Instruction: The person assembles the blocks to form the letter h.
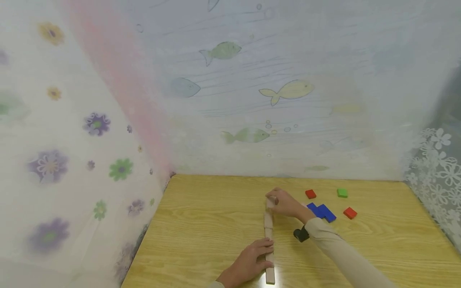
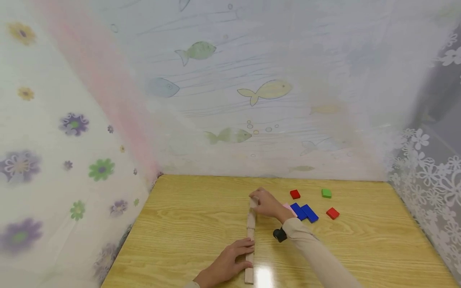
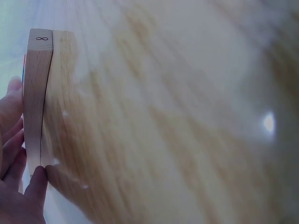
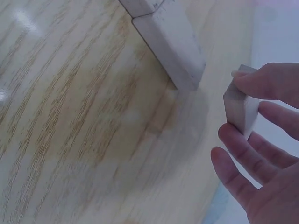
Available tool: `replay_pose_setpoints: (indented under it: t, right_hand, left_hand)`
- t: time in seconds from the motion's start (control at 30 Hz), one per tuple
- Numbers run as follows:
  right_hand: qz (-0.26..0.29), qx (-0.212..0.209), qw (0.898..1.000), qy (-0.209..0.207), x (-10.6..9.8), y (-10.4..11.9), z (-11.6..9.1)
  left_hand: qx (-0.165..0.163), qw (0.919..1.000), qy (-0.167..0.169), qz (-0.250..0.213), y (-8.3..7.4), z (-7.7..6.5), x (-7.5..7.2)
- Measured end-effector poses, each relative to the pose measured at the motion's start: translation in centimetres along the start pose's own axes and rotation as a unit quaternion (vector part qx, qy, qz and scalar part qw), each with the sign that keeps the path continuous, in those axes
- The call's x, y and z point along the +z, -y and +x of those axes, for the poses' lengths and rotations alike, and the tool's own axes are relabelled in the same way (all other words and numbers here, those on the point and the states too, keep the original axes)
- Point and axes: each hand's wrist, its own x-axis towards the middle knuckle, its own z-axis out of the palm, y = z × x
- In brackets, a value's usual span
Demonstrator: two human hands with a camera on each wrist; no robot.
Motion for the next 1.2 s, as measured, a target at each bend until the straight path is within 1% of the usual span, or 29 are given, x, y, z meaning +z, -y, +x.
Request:
replay_pose_setpoints:
  t: [0.17, 0.37, 0.5, 0.73, 0.8, 1.0, 1.2]
  right_hand:
    - [-0.015, 0.004, 1.000, -0.003, 0.4, -0.1, 0.4]
    - [-0.016, -0.007, 1.000, 0.001, 0.7, 0.0, 0.8]
    - [-0.026, -0.009, 1.000, 0.001, 0.9, -0.1, 0.9]
    - [-0.020, 0.018, 1.000, 0.009, 1.0, 0.1, 0.9]
    - [-0.021, 0.019, 1.000, 0.011, 1.0, 0.1, 0.9]
    - [-0.038, 0.001, 0.999, 0.016, 1.0, 0.1, 1.1]
    - [-0.050, -0.032, 0.998, 0.023, 1.1, 0.2, 1.3]
  left_hand:
    - [0.003, 1.0000, 0.000, 0.005, -0.1, 0.1, -0.1]
    - [-0.002, 0.9999, 0.009, 0.009, 0.1, 0.0, 0.0]
    - [-0.003, 0.9999, 0.013, 0.009, 0.1, 0.0, 0.0]
    - [-0.003, 0.9999, 0.015, 0.008, 0.0, 0.0, -0.1]
    - [-0.003, 0.9998, 0.015, 0.009, 0.1, -0.1, 0.0]
    - [0.000, 0.9999, 0.012, 0.011, 0.2, -0.1, 0.0]
    - [0.004, 0.9999, 0.008, 0.008, 0.1, -0.1, -0.1]
